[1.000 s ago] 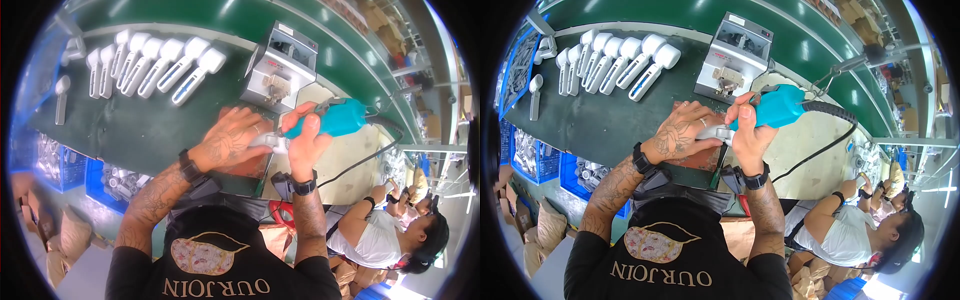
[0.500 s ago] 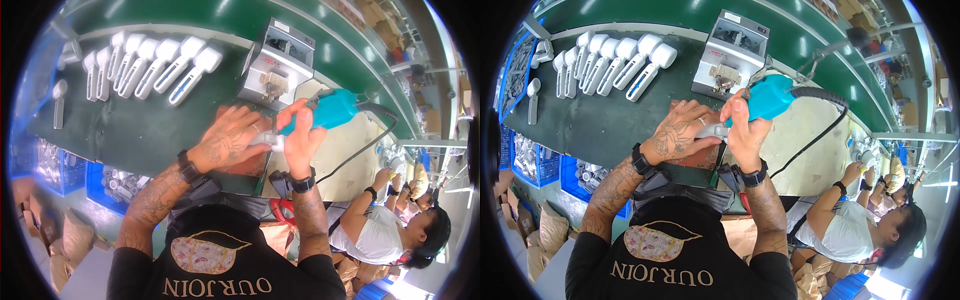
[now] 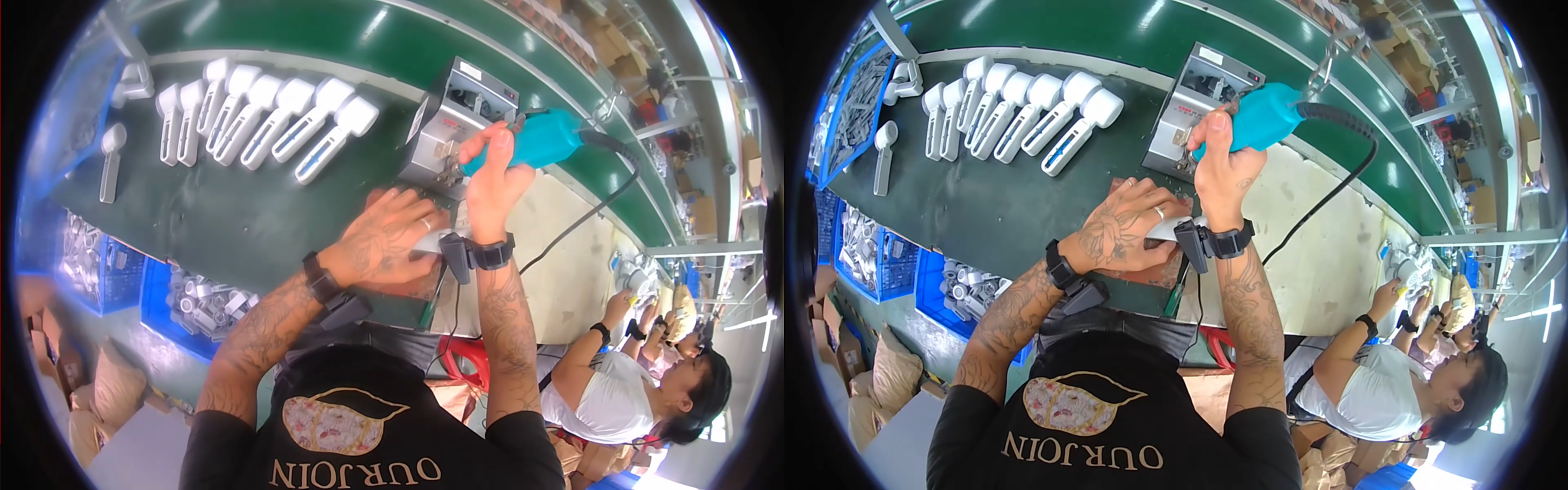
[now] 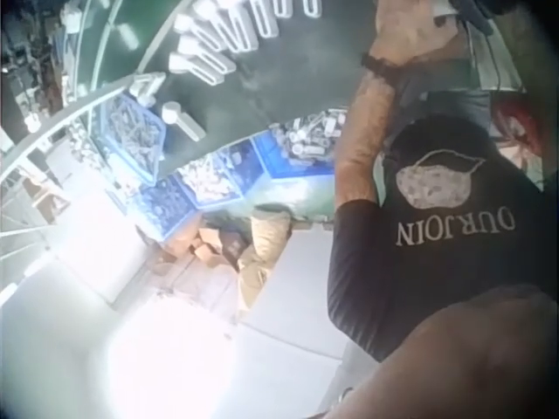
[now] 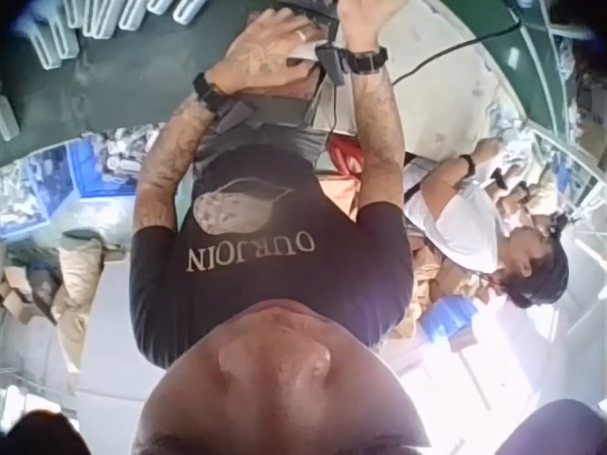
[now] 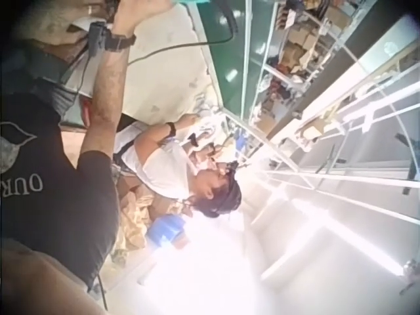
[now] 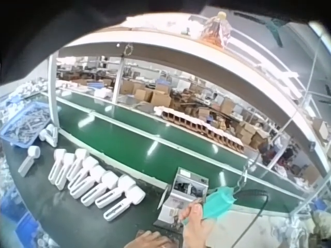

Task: The person picks up a white fan component, places it on a red block, and uses a teal power tool on it before setting it aside and repeating the process.

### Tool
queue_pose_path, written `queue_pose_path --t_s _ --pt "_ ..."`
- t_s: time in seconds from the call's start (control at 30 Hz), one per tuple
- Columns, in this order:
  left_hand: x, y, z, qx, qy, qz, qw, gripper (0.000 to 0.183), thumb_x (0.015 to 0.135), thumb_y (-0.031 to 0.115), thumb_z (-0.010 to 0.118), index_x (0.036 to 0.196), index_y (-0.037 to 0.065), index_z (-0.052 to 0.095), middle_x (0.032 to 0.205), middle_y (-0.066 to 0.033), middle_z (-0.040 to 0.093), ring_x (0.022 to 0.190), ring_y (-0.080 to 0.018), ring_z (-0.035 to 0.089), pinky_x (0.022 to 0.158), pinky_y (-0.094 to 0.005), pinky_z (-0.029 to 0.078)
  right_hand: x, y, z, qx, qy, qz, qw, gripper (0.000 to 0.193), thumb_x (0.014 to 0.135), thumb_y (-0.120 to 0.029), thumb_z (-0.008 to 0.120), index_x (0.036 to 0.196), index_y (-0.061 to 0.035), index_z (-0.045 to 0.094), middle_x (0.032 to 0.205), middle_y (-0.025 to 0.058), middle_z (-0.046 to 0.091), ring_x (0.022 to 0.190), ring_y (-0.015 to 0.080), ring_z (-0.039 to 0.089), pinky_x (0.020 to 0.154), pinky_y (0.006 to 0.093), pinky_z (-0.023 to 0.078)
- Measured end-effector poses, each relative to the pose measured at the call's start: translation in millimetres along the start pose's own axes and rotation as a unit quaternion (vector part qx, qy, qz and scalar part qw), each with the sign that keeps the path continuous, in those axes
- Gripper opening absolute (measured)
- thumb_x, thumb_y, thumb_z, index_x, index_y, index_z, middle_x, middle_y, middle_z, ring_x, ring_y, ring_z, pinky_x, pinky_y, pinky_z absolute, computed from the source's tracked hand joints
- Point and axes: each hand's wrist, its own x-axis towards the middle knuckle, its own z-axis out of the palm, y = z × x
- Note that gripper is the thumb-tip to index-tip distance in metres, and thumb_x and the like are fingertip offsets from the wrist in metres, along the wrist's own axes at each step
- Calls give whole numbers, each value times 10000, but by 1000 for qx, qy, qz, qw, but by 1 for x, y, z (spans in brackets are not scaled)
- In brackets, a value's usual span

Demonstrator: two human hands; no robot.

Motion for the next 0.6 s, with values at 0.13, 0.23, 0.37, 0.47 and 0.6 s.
queue_pose_path --t_s 0.13,0.23,0.37,0.47,0.6 --pt "-4 -1 -2 0 22 -14 1000 445 793 266 639 1208 105 649 1136 -73 629 1008 -291 562 924 -463 428 -7 -15 3 -26 -26 30 999 362 1043 -346 561 1024 15 566 708 65 572 619 159 565 579 301 461" --pt "-3 -7 1 -8 12 -18 1000 406 830 225 637 1219 106 649 1124 -78 633 994 -297 560 902 -472 431 -27 -43 -10 4 10 80 997 440 1030 -412 565 1045 28 556 711 72 559 617 172 554 582 314 460" --pt "1 -4 0 -2 -2 -17 1000 392 870 191 633 1255 115 650 1118 -75 630 981 -294 554 890 -469 430 -58 -57 -35 33 -28 74 996 597 984 -531 595 1105 50 526 717 79 560 621 189 556 593 329 453" --pt "-1 -7 1 -4 5 -14 1000 411 873 195 631 1276 116 644 1118 -72 627 980 -292 554 894 -471 433 -72 -59 -40 6 -32 88 996 631 961 -555 620 1110 51 523 718 84 565 624 192 561 594 323 451" --pt "-3 -6 0 4 5 -11 1000 415 876 198 632 1282 113 638 1119 -71 623 984 -291 557 897 -481 436 -79 -53 -41 18 -21 93 995 643 951 -562 631 1103 53 522 720 86 571 630 196 569 596 324 455"
